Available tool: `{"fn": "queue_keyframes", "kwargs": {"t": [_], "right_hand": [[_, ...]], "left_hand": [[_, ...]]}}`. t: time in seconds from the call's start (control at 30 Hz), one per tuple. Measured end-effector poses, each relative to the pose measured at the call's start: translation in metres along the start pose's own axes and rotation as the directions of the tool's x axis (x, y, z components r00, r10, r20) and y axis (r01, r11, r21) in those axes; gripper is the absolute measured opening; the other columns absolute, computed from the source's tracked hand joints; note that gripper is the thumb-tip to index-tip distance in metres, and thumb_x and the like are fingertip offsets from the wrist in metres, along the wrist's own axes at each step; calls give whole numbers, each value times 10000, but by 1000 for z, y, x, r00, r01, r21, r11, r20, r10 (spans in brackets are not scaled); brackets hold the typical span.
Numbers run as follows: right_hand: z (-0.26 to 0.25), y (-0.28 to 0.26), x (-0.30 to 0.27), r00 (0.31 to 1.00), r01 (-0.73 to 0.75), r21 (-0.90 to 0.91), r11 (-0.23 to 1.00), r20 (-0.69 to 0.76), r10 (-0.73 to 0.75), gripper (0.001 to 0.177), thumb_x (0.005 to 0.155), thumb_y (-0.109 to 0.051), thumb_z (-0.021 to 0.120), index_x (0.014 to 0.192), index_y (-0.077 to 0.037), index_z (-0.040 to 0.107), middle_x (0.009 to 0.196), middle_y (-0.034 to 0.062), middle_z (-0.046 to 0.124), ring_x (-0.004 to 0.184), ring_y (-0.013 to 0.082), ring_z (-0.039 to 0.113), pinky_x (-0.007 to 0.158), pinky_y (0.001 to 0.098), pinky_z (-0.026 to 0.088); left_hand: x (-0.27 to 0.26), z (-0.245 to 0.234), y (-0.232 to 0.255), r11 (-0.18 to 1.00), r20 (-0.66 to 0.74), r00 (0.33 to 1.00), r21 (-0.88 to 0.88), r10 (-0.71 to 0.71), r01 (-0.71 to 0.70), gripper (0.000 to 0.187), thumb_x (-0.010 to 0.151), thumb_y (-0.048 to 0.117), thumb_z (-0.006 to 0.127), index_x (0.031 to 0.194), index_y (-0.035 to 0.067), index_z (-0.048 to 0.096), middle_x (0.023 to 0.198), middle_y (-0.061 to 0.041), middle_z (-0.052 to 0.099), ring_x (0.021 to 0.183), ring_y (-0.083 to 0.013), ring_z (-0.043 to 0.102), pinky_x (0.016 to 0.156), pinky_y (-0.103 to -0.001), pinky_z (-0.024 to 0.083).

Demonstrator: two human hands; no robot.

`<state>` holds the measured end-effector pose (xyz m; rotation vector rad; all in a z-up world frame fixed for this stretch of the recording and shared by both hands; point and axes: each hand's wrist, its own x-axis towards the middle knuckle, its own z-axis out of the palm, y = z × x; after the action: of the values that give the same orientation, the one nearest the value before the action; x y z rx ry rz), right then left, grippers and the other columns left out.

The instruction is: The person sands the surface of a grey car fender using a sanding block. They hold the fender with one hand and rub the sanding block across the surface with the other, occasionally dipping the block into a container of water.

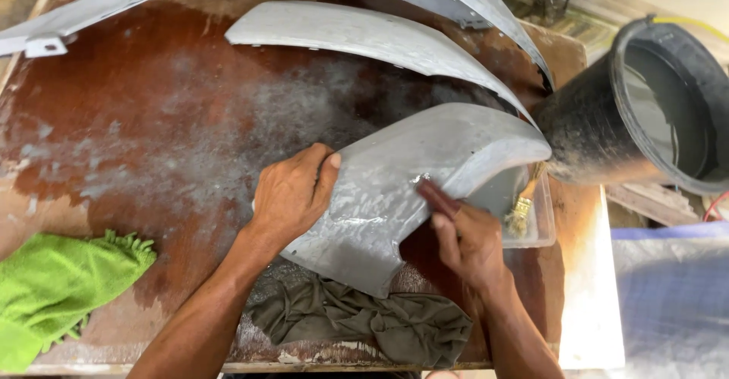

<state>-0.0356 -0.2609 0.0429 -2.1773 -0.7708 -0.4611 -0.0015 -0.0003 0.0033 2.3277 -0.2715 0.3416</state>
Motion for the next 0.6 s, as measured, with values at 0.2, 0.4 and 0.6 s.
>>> {"fn": "queue_keyframes", "kwargs": {"t": [0.2,0.4,0.6], "right_hand": [[11,17,-35,982,-64,181,981,187,29,229,975,-224,599,963,-89,783,548,82,653,395,227,591,382,328,502],[-7,25,-17,1000,26,-132,991,-11,-27,306,1005,-228,574,782,-42,670,606,126,569,481,330,576,430,380,476],[4,3,-21,995,57,61,997,82,-62,356,994,-243,604,717,-22,627,602,166,552,470,356,556,419,412,480]], "left_hand": [[1,-2,2,1000,-7,1000,-20,15,-15,304,1080,340,464,944,136,644,693,-143,659,691,-391,700,596,-496,549],[2,0,4,999,-33,999,-18,30,-31,298,1079,328,468,950,135,655,666,-145,643,664,-402,685,566,-497,534],[2,-2,4,1000,-22,999,-7,29,-29,299,1081,334,462,951,144,653,655,-143,629,657,-401,678,559,-496,529]]}}
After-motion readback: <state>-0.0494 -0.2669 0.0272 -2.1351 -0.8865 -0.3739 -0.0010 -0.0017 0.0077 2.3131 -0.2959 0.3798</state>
